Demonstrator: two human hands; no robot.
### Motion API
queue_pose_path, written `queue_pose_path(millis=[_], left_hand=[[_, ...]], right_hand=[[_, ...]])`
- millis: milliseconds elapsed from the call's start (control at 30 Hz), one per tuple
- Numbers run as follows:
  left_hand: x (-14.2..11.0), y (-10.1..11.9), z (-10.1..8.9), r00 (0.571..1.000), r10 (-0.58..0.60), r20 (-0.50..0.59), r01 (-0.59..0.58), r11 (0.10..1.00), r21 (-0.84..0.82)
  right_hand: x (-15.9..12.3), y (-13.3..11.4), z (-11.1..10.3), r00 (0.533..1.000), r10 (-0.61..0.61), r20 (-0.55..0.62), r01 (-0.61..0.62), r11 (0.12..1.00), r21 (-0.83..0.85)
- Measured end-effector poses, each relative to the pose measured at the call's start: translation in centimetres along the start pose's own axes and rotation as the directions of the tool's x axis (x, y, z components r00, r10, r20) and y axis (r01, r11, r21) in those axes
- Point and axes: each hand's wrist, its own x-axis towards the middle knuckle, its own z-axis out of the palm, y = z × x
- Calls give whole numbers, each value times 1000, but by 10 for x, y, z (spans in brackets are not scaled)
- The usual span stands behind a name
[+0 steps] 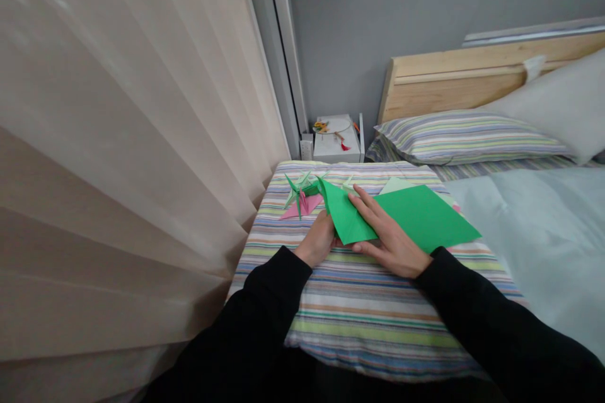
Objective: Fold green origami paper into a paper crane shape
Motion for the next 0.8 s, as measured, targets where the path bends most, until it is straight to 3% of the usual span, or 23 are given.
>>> queue_pose_path(millis=[200,333,433,500,600,700,800], left_hand=[[-4,11,3,997,-48,-65,43,996,-73],[-7,20,2,996,57,-67,-49,992,115],[-6,23,0,978,156,-141,-117,961,252],[-5,24,-2,971,186,-153,-135,946,294],[-5,26,-4,960,252,-118,-186,897,402],[-8,30,-2,938,325,-121,-238,857,458],[-11,34,2,940,321,-114,-262,894,363]], right_hand=[[-2,2,-2,1000,20,-10,-18,986,163],[-2,1,-2,983,124,-132,-91,969,229],[1,0,1,939,266,-219,-167,906,388],[4,-1,4,886,390,-252,-190,800,569],[8,-5,7,842,508,-180,-231,642,731],[9,-11,5,839,540,-62,-322,585,744],[9,-15,4,814,581,2,-382,533,755]])
